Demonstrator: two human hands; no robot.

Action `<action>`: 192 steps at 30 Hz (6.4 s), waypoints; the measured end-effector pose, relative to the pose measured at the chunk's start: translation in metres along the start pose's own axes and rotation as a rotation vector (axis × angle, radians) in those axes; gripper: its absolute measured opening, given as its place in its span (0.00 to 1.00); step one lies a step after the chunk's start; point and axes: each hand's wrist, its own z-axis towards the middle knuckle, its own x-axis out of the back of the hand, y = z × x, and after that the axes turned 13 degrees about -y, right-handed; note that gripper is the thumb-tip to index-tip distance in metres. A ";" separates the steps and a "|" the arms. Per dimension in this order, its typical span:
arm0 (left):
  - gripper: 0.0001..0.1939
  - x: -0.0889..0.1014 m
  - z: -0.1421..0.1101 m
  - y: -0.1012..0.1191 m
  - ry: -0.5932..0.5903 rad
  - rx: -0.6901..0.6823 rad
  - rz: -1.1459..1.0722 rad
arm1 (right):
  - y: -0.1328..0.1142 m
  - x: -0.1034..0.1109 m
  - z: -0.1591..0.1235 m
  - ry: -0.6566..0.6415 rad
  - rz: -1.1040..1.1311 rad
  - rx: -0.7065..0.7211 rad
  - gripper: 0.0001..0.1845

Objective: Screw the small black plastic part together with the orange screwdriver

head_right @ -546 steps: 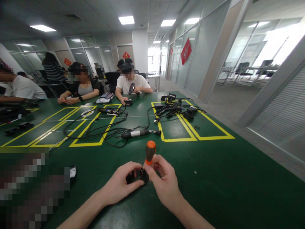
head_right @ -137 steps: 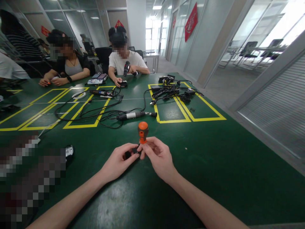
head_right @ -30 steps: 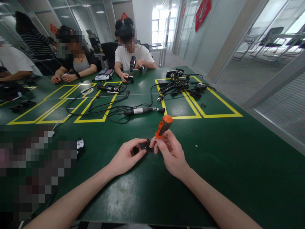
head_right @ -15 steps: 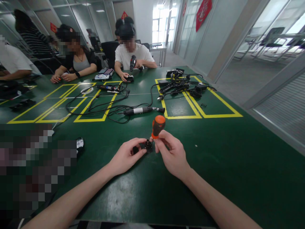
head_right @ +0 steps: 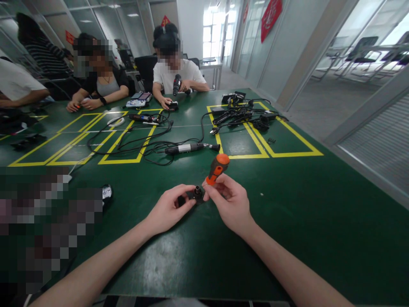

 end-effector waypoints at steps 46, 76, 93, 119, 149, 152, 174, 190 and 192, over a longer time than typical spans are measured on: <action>0.18 0.000 -0.002 0.002 -0.004 0.015 -0.015 | -0.003 0.001 -0.004 0.026 0.005 -0.004 0.10; 0.17 0.003 -0.005 0.006 -0.080 0.071 0.019 | -0.010 0.005 -0.002 0.004 -0.110 0.001 0.06; 0.17 0.004 -0.004 0.006 -0.080 0.077 0.026 | -0.008 0.003 -0.006 -0.058 -0.077 0.006 0.08; 0.17 0.004 -0.003 0.006 -0.079 0.070 0.013 | -0.009 0.003 -0.002 -0.118 0.095 -0.031 0.13; 0.16 0.004 -0.004 0.006 -0.079 0.067 0.003 | -0.010 0.005 -0.001 -0.071 -0.112 0.026 0.12; 0.16 0.004 -0.004 0.006 -0.075 0.068 0.007 | -0.010 0.005 -0.001 -0.043 -0.117 -0.002 0.09; 0.16 0.003 -0.004 0.007 -0.079 0.087 0.002 | -0.011 0.005 0.001 -0.010 -0.039 -0.046 0.12; 0.16 0.004 -0.004 0.007 -0.087 0.076 0.014 | -0.012 0.006 0.000 -0.058 -0.055 -0.018 0.12; 0.16 0.004 -0.004 0.008 -0.090 0.083 0.019 | -0.013 0.006 0.000 -0.066 -0.066 -0.032 0.12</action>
